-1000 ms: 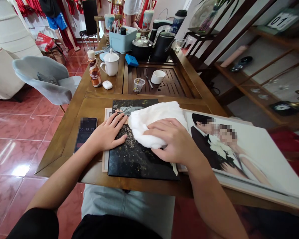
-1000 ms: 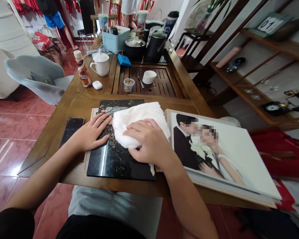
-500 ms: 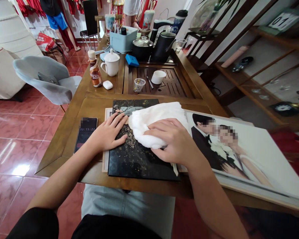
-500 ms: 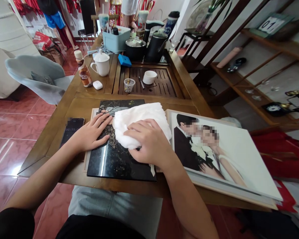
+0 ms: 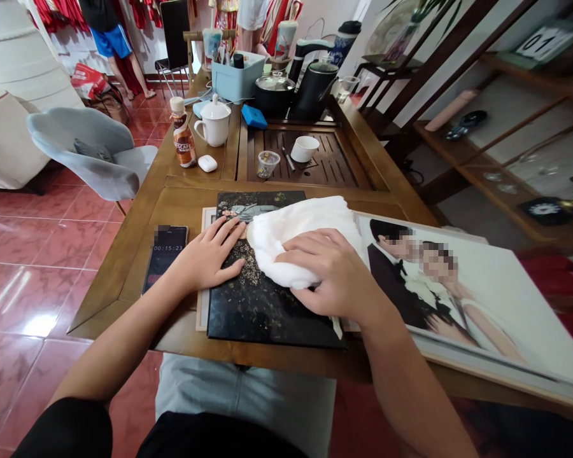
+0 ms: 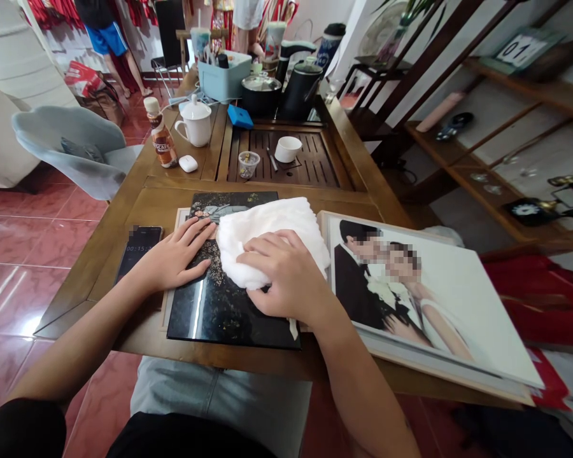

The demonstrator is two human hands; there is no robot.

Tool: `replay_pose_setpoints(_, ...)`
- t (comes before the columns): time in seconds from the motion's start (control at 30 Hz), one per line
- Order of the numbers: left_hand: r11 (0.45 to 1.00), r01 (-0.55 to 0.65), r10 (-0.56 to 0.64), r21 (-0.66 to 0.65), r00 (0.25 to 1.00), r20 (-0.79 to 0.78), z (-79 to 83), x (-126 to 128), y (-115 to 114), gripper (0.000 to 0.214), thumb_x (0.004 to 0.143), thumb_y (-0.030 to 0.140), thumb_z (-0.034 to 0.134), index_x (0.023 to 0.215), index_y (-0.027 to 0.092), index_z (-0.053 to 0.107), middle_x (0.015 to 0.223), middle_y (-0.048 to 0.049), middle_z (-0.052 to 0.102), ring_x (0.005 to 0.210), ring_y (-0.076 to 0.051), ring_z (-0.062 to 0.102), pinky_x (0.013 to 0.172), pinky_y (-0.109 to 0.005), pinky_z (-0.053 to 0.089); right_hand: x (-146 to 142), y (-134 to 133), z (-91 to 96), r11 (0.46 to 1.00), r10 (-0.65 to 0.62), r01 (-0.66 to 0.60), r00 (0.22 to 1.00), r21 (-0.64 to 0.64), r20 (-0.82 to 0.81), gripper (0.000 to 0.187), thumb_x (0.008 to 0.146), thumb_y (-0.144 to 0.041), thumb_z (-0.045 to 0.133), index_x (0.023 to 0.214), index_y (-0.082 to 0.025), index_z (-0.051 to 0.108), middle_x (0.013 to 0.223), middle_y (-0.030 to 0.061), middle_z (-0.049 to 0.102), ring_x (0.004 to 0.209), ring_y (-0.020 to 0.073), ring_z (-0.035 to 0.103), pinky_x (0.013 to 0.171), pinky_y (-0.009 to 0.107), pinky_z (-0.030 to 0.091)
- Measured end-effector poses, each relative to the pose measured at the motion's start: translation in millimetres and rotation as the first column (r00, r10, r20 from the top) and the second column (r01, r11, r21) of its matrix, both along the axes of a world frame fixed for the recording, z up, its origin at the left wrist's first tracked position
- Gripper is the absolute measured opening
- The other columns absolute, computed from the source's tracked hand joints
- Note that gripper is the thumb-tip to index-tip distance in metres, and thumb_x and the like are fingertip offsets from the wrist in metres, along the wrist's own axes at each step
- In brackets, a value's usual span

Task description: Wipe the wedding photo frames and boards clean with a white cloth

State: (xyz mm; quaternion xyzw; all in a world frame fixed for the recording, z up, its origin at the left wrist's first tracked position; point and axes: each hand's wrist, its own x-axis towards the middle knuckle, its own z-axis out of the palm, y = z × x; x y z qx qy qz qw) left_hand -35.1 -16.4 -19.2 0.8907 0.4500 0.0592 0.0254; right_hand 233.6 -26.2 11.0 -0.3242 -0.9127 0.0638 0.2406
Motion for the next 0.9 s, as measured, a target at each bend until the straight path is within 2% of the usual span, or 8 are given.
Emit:
replay_pose_setpoints(0.1,1.0,0.004,-0.004,0.0,1.0,0.011,-0.6,-0.4,0.3,0.071,0.105,0.055,0.033,0.159,0.009,0.03,0.167,-0.0189,0.033,0.158,-0.035,0.023,0.128,-0.051,0.027,-0.7,-1.1,2.9,0.989,0.135,-0.137,0.99,-0.059,-0.033,0.029,0.07,-0.017,0.055,0.095,-0.024,0.069,0.1,0.0045,0.074,0.097,0.0267,0.067,0.094,0.045,0.039)
replay_pose_setpoints(0.17,1.0,0.007,-0.007,-0.001,1.0,0.021,-0.7,-0.5,0.5,0.07,0.105,0.055,0.034,0.158,0.009,0.032,0.167,-0.0193,0.033,0.158,-0.036,0.023,0.127,-0.05,0.028,-0.3,-1.2,3.8,0.981,0.173,-0.176,0.984,-0.082,-0.046,0.029,0.07,-0.016,0.055,0.095,-0.024,0.069,0.101,0.0041,0.074,0.098,0.0263,0.067,0.095,0.044,0.039)
replay_pose_setpoints(0.37,1.0,-0.005,0.005,-0.008,1.0,-0.013,0.6,0.7,0.3,0.075,0.105,0.056,0.032,0.161,0.007,0.026,0.168,-0.0189,0.031,0.158,-0.036,0.022,0.129,-0.05,0.025,2.3,1.4,0.4,1.0,-0.019,0.019,1.0,-0.002,-0.01,0.03,0.072,-0.017,0.055,0.098,-0.021,0.07,0.102,0.0066,0.074,0.099,0.028,0.067,0.094,0.045,0.038)
replay_pose_setpoints(0.43,1.0,-0.007,0.007,-0.008,1.0,-0.014,0.6,0.8,0.1,0.074,0.106,0.056,0.032,0.161,0.007,0.027,0.168,-0.0195,0.031,0.158,-0.036,0.022,0.129,-0.05,0.024,1.2,1.1,0.5,1.0,0.006,-0.006,1.0,-0.008,-0.012,0.029,0.072,-0.017,0.055,0.097,-0.021,0.069,0.101,0.0063,0.073,0.097,0.0275,0.067,0.093,0.045,0.037)
replay_pose_setpoints(0.6,1.0,0.011,-0.011,-0.003,1.0,0.003,-0.4,-0.6,0.5,0.071,0.105,0.055,0.034,0.158,0.008,0.033,0.167,-0.0192,0.033,0.158,-0.036,0.023,0.128,-0.049,0.026,-1.8,-1.8,3.6,0.979,0.178,-0.183,0.982,-0.091,-0.055,0.029,0.072,-0.016,0.054,0.096,-0.022,0.069,0.101,0.0039,0.073,0.098,0.0246,0.067,0.095,0.043,0.037)
replay_pose_setpoints(0.67,1.0,0.01,-0.01,0.002,1.0,0.002,-0.4,-0.8,0.7,0.071,0.105,0.055,0.034,0.158,0.008,0.033,0.166,-0.019,0.033,0.157,-0.036,0.024,0.128,-0.048,0.026,-0.7,-1.5,3.7,0.982,0.161,-0.165,0.986,-0.097,-0.053,0.03,0.072,-0.016,0.055,0.097,-0.022,0.069,0.101,0.0037,0.073,0.099,0.0247,0.067,0.095,0.043,0.037)
replay_pose_setpoints(0.83,1.0,-0.004,0.004,-0.002,1.0,-0.015,0.1,0.5,0.8,0.076,0.106,0.056,0.031,0.162,0.005,0.027,0.167,-0.0193,0.032,0.158,-0.037,0.022,0.129,-0.05,0.025,2.8,1.4,1.0,1.0,-0.006,0.006,1.0,-0.013,-0.001,0.029,0.072,-0.016,0.056,0.098,-0.02,0.07,0.102,0.0063,0.073,0.1,0.0278,0.067,0.095,0.044,0.037)
replay_pose_setpoints(0.9,1.0,-0.006,0.006,-0.002,1.0,-0.019,0.0,0.8,0.8,0.076,0.106,0.056,0.032,0.162,0.006,0.026,0.168,-0.0192,0.031,0.158,-0.036,0.022,0.129,-0.05,0.025,1.5,1.1,0.8,1.0,0.014,-0.014,1.0,-0.002,-0.002,0.029,0.073,-0.016,0.055,0.097,-0.02,0.07,0.101,0.0062,0.073,0.098,0.0276,0.067,0.095,0.044,0.037)
